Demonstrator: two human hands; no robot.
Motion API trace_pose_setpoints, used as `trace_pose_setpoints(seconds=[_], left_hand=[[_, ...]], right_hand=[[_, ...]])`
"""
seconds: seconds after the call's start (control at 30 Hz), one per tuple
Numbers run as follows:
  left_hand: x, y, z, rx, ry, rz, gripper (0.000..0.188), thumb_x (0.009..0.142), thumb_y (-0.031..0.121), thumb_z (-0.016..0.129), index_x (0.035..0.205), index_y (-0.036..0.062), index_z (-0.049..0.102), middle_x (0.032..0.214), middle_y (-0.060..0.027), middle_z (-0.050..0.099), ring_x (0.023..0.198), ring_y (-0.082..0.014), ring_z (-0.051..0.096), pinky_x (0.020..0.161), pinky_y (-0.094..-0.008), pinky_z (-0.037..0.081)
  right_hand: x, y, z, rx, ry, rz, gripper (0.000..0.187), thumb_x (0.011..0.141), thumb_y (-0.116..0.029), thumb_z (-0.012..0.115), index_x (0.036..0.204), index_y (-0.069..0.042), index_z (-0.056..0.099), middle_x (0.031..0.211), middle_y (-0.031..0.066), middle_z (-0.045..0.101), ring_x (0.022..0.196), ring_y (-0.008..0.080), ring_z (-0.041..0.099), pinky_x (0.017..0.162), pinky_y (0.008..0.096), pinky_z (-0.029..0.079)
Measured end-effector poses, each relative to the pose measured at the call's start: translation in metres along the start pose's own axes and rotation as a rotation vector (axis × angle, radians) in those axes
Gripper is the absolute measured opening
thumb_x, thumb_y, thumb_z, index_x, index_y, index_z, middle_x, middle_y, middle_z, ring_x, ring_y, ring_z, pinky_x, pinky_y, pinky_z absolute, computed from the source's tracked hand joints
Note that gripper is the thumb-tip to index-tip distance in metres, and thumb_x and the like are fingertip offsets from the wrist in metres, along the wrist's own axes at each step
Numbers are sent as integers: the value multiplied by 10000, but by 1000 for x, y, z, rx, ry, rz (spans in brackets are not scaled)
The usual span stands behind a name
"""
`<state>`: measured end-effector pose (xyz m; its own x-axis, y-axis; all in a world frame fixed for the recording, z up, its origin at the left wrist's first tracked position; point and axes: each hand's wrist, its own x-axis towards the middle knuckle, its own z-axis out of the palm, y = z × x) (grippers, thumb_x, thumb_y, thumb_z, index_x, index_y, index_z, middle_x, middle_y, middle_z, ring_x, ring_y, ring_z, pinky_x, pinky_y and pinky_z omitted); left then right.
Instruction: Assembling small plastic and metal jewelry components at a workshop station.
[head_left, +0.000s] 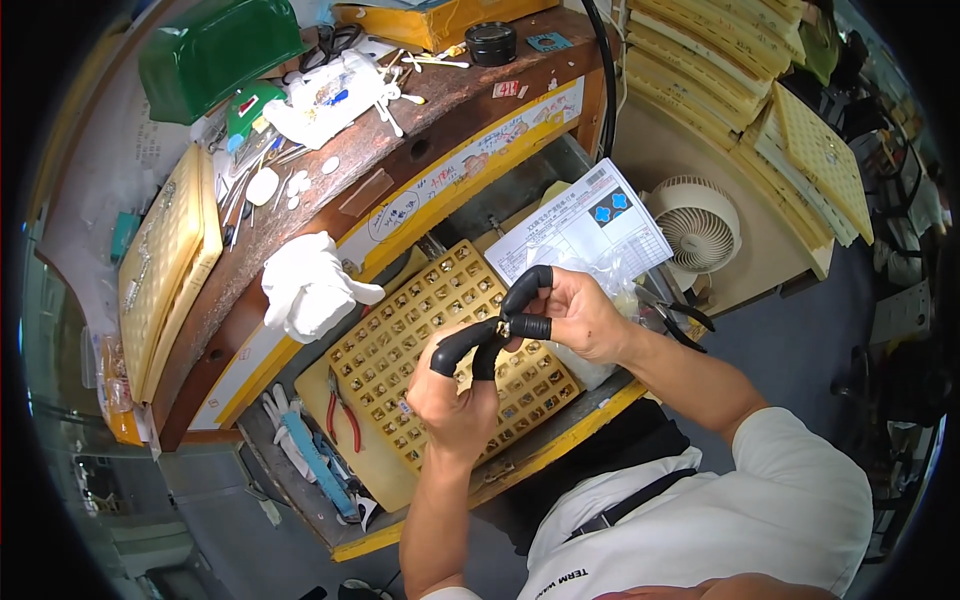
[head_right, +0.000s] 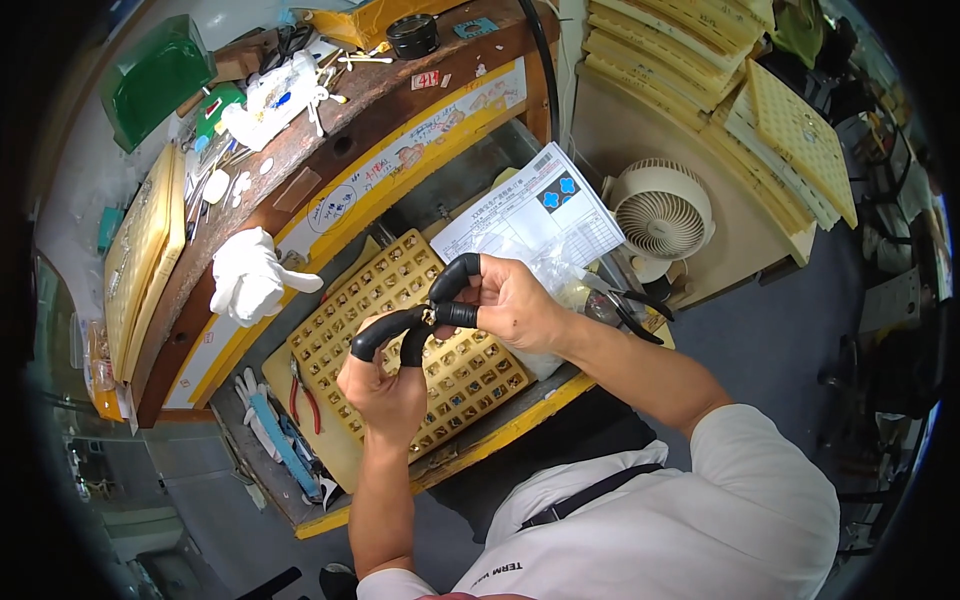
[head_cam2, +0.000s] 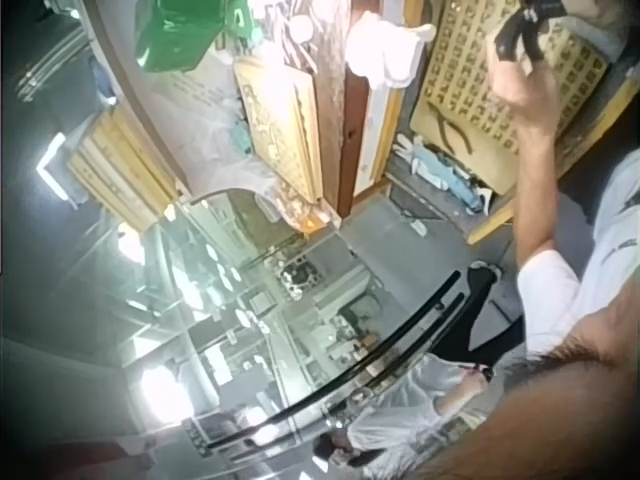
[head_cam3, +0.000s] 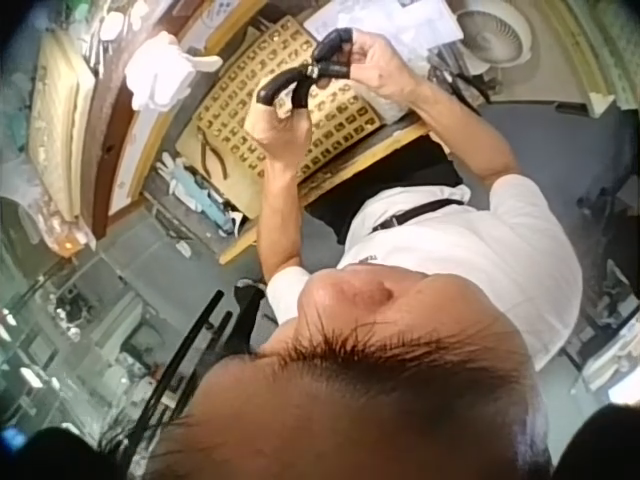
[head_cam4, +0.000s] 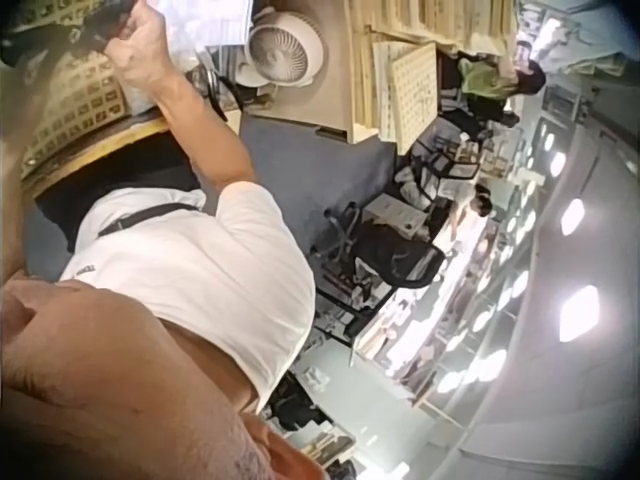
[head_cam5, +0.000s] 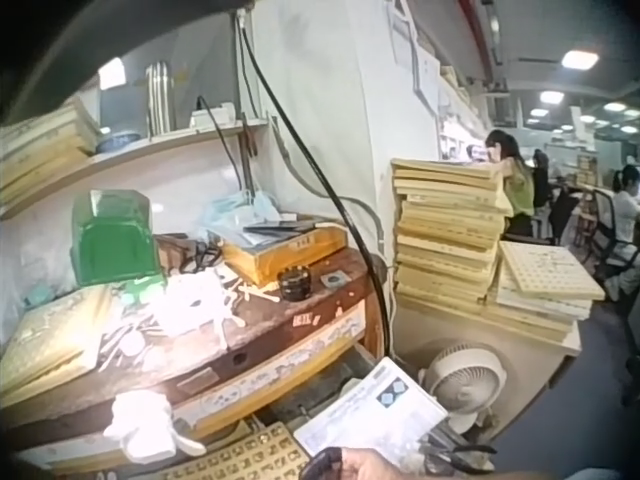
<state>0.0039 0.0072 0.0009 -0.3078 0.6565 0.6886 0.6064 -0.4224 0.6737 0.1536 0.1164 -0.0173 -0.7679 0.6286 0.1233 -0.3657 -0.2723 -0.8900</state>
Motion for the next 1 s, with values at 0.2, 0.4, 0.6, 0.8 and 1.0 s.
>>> trace_pose_setpoints(seconds=[0.2, 0.4, 0.6, 0.8, 1.0], left_hand=[[5, 15, 0, 141, -50, 148, 344, 661, -193, 679, 963, -28, 686, 893, -169, 711, 829, -327, 710, 736, -364, 576], [1, 3, -5, 183, -74, 198, 349, 607, -170, 609, 924, -38, 671, 889, -186, 678, 799, -353, 678, 670, -387, 551], [-20, 6, -46, 56, 18, -294, 274, 737, -149, 652, 981, -39, 711, 903, -108, 729, 822, -170, 699, 803, -282, 548], [-84, 18, -122, 417, -143, -524, 382, 639, -134, 513, 969, -54, 685, 869, -183, 674, 808, -304, 647, 749, -340, 512], [-100, 26, -132, 577, -288, -614, 294, 607, -114, 518, 856, -59, 665, 802, -185, 529, 753, -384, 502, 657, -436, 427]], right_hand=[[-5, 0, -1, -29, -9, -20, 131, 905, 34, 664, 1031, 28, 628, 930, 103, 698, 858, 183, 711, 814, 313, 593], [-2, 13, -1, -106, 7, -50, 127, 906, 63, 625, 1029, 33, 617, 929, 98, 698, 825, 164, 701, 779, 299, 580], [-2, 11, 18, -213, 28, 72, 170, 917, 41, 602, 1085, 54, 623, 949, 72, 682, 828, 130, 678, 743, 264, 564], [-14, 11, 18, -328, 89, 115, 153, 913, 44, 615, 1063, 55, 643, 933, 64, 681, 828, 108, 657, 724, 246, 553], [-37, 1, 13, -720, 47, 1, 151, 865, 15, 648, 1008, 47, 681, 824, 92, 688, 725, 118, 627, 659, 279, 507]])
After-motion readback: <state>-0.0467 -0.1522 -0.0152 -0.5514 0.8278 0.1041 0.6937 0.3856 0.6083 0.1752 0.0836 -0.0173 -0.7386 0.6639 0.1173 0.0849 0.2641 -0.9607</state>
